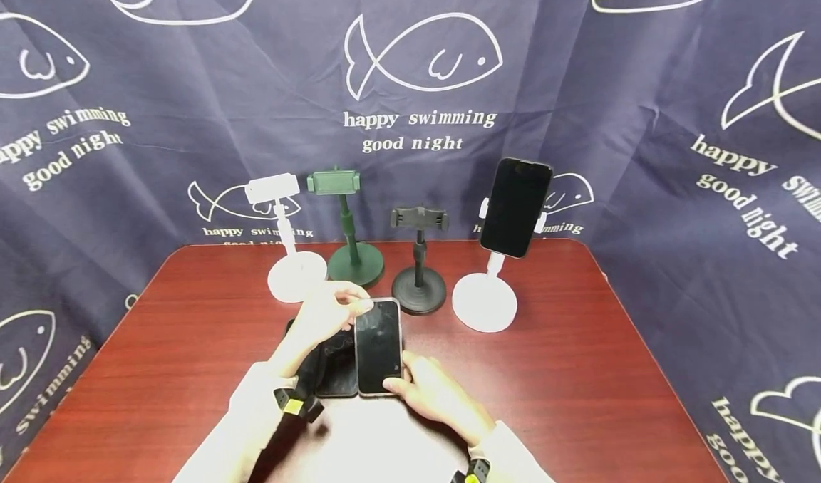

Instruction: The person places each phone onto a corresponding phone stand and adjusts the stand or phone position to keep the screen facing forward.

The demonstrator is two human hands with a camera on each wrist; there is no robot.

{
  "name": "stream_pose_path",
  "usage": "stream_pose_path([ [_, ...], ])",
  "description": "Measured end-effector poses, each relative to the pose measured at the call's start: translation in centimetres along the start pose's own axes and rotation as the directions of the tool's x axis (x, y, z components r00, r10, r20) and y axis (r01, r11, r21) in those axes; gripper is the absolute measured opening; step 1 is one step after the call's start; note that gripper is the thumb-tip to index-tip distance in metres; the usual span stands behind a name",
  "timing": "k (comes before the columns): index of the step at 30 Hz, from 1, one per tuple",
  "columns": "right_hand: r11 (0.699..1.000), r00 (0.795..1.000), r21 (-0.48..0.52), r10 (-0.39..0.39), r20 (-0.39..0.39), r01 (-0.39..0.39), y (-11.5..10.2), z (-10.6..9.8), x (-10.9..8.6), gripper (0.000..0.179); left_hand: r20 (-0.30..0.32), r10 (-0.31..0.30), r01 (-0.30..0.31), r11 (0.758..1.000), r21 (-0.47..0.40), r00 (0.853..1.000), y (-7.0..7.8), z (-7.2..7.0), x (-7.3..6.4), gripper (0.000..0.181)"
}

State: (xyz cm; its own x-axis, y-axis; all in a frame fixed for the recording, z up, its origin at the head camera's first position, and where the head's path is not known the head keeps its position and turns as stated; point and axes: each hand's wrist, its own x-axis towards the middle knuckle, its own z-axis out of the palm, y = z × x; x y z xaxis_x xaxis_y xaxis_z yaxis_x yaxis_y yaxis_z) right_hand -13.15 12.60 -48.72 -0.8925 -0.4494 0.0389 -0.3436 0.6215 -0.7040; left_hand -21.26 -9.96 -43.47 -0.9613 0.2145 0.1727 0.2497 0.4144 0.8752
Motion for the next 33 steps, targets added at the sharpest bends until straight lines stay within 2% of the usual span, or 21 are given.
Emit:
stream_pose_path([
  [7,1.000,1.000,0.025,-0.003,0.014,0.002,-0.1,-0.3,0.0,0.014,0.006,0.032,-0.032,0.999,0.010,0.999,0.0,0.1,0.1,0.008],
  [11,0.993,1.000,0.118,0.012,0.024,-0.015,-0.1,-0.3,0.1,0.014,0.006,0.057,-0.057,0.998,-0.032,0.998,0.3,0.3,-0.2,0.011],
  [14,0.978,1.000,0.209,0.004,0.016,-0.008,0.0,-0.3,0.0,0.013,0.024,0.059,-0.057,0.996,-0.067,0.998,0.8,0.4,-0.5,0.020],
  [20,0.959,0.999,0.280,-0.022,-0.049,0.035,-0.3,-1.0,0.0,0.014,0.041,0.044,-0.039,0.992,-0.117,0.998,2.0,0.2,-1.0,0.034],
  [25,0.936,0.997,0.351,0.023,-0.077,0.006,-1.2,-2.3,-0.2,0.020,0.050,0.032,-0.028,0.997,-0.077,0.998,3.1,0.3,-1.1,0.040],
  [28,0.946,0.990,0.322,0.018,-0.142,0.029,-1.5,-2.9,-0.3,0.021,0.078,0.040,-0.033,0.996,-0.088,0.996,3.5,0.4,-1.3,0.039],
  [33,0.966,0.965,0.250,-0.003,-0.262,0.071,-1.7,-3.6,-0.5,0.017,0.133,0.062,-0.047,0.992,-0.113,0.989,4.0,0.7,-1.9,0.039],
])
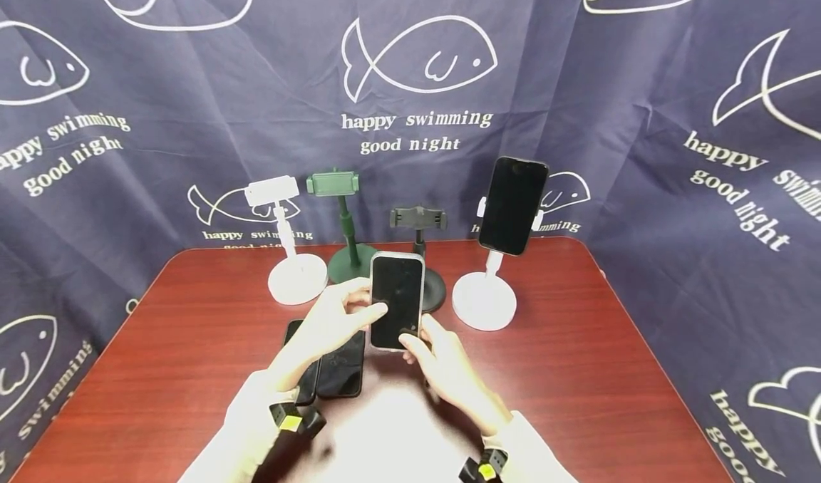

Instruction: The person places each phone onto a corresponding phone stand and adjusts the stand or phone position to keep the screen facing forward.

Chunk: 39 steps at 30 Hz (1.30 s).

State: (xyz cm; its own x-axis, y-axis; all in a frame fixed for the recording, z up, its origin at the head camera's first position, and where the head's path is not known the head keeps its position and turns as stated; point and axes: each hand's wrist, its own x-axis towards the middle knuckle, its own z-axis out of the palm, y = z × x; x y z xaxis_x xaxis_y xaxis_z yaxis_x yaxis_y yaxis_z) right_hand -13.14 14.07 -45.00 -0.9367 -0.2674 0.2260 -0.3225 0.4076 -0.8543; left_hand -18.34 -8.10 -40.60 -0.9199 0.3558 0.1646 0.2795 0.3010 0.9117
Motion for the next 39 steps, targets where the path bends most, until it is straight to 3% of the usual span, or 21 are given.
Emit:
stream_pose_path([
  [5,1.000,1.000,-0.004,-0.005,-0.028,0.005,-0.7,-0.6,0.0,0.010,-0.001,-0.034,0.034,0.999,0.017,0.999,0.6,0.4,-0.6,0.044],
  [10,1.000,0.999,-0.004,-0.013,-0.037,0.012,-1.4,-1.3,0.3,0.010,-0.006,-0.023,0.023,1.000,-0.004,1.000,1.4,0.5,-0.5,0.042],
  [21,0.995,0.995,-0.056,-0.082,0.064,0.086,-3.1,-2.4,1.8,0.023,-0.106,-0.021,0.026,0.998,0.051,0.994,2.2,-0.2,-0.9,0.036],
  [25,0.998,0.998,-0.010,-0.059,0.024,0.059,-4.1,-2.7,2.3,0.018,-0.107,-0.011,0.016,0.999,0.048,0.994,2.3,-0.2,-1.1,0.033],
  [33,0.990,0.988,-0.087,-0.116,-0.101,0.107,-5.1,-3.3,2.5,0.016,-0.107,0.001,0.001,1.000,0.019,0.994,2.9,-0.1,-1.7,0.031],
  [39,0.982,0.980,-0.125,-0.160,-0.122,0.144,-5.4,-3.7,1.9,0.020,-0.060,0.001,-0.002,1.000,-0.006,0.998,3.5,-0.1,-2.2,0.032],
])
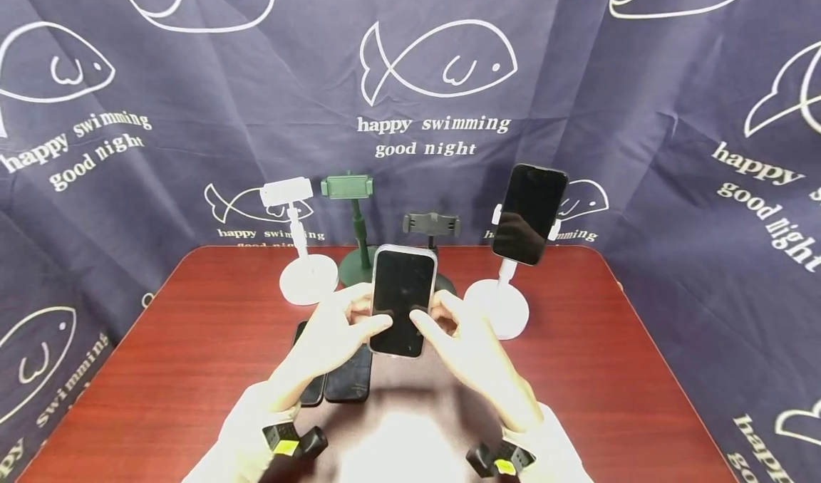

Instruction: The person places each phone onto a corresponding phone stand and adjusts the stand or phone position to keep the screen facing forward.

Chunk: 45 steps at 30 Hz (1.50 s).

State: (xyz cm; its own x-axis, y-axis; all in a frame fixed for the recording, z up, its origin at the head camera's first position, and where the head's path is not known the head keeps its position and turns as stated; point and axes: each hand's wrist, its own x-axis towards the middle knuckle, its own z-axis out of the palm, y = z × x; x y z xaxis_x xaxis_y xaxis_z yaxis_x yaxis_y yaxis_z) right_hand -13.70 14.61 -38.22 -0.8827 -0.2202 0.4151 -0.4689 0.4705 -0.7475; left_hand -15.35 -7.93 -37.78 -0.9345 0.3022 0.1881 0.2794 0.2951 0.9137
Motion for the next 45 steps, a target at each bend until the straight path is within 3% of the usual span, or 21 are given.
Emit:
stream_pose_path([
  [8,0.996,0.996,0.056,0.073,0.059,-0.076,-0.9,-0.7,-0.6,0.011,0.023,-0.013,0.013,1.000,0.015,1.000,0.9,0.2,-0.8,0.034],
  [15,0.990,0.993,0.082,0.113,-0.021,-0.111,-1.6,-1.0,-0.7,0.020,0.050,-0.030,0.031,1.000,-0.006,0.998,1.0,0.7,-0.9,0.030],
  [21,0.980,0.989,0.130,0.148,0.012,-0.148,-1.6,-1.1,-0.6,0.012,0.072,-0.053,0.053,0.999,-0.006,0.996,0.9,0.9,-0.9,0.033],
  [25,0.978,0.990,0.158,0.142,-0.020,-0.137,-1.4,-1.1,-0.5,0.010,0.147,-0.050,0.053,0.999,-0.012,0.988,0.4,1.0,-0.6,0.042],
  [29,0.984,0.991,0.178,0.038,-0.131,-0.015,-1.2,-1.1,-0.2,0.009,0.183,-0.028,0.034,0.999,-0.029,0.983,0.2,1.1,-0.5,0.052],
  [33,0.977,0.977,0.185,-0.070,-0.204,0.108,-1.1,-1.0,0.0,0.019,0.156,-0.012,0.024,0.997,-0.074,0.988,0.2,1.2,-0.6,0.049],
  [38,0.976,0.988,0.214,-0.016,-0.152,0.049,-1.0,-0.9,-0.1,0.014,0.101,-0.004,0.012,0.997,-0.075,0.995,0.1,1.4,-0.4,0.045],
  [41,0.986,0.992,0.168,0.017,-0.124,0.004,-0.8,-0.9,-0.2,0.011,0.085,0.005,0.001,0.997,-0.072,0.996,0.0,1.6,-0.2,0.043],
  [45,0.994,0.992,0.103,0.043,-0.116,-0.031,-0.9,-0.9,-0.3,0.023,0.083,0.011,-0.001,0.993,-0.114,0.996,0.1,1.6,-0.2,0.041],
])
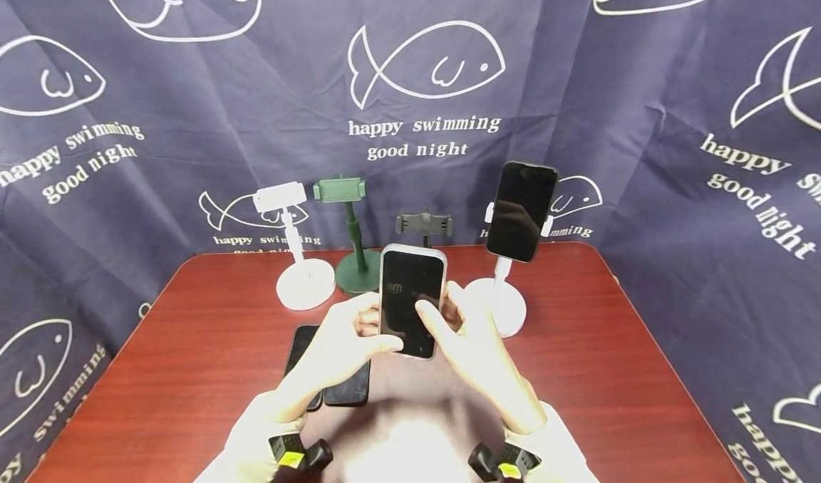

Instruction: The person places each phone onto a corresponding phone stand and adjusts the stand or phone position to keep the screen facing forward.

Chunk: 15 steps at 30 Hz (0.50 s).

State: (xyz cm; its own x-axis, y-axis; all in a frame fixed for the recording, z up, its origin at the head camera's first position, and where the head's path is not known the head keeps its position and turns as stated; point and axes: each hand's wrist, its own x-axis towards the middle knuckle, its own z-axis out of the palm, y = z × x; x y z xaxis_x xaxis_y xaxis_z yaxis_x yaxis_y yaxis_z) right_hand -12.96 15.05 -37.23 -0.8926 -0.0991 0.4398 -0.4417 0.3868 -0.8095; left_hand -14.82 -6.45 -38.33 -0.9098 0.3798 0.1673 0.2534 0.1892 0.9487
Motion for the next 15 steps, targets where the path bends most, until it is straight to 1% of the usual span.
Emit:
stream_pose_path([
  [2,1.000,0.999,-0.009,0.030,0.017,-0.030,-0.13,0.01,-0.08,0.023,-0.008,0.004,-0.004,1.000,-0.010,1.000,0.07,0.00,0.08,0.040],
  [4,0.999,0.998,-0.008,0.051,0.036,-0.051,-0.23,0.05,-0.06,0.019,-0.022,0.001,-0.002,1.000,-0.011,1.000,0.23,-0.02,0.14,0.040],
  [7,0.997,0.996,-0.002,0.074,0.058,-0.074,-0.30,0.14,-0.01,0.016,-0.040,-0.005,0.005,1.000,-0.015,0.999,0.35,-0.07,0.17,0.040],
  [8,0.998,0.995,0.006,0.070,0.066,-0.070,-0.30,0.18,0.03,0.013,-0.042,-0.010,0.009,1.000,-0.021,0.999,0.38,-0.08,0.16,0.039],
  [11,0.998,0.997,0.012,0.055,0.062,-0.056,-0.28,0.24,0.01,0.022,-0.040,-0.023,0.021,0.999,-0.044,0.999,0.44,-0.11,0.07,0.040],
  [14,0.998,0.996,-0.010,0.070,0.063,-0.069,-0.33,0.20,-0.17,0.023,-0.034,-0.031,0.030,0.998,-0.050,0.999,0.41,-0.11,0.04,0.040],
  [15,0.997,0.995,-0.023,0.076,0.060,-0.075,-0.35,0.17,-0.24,0.026,-0.029,-0.034,0.033,0.998,-0.049,0.999,0.38,-0.11,0.04,0.040],
])
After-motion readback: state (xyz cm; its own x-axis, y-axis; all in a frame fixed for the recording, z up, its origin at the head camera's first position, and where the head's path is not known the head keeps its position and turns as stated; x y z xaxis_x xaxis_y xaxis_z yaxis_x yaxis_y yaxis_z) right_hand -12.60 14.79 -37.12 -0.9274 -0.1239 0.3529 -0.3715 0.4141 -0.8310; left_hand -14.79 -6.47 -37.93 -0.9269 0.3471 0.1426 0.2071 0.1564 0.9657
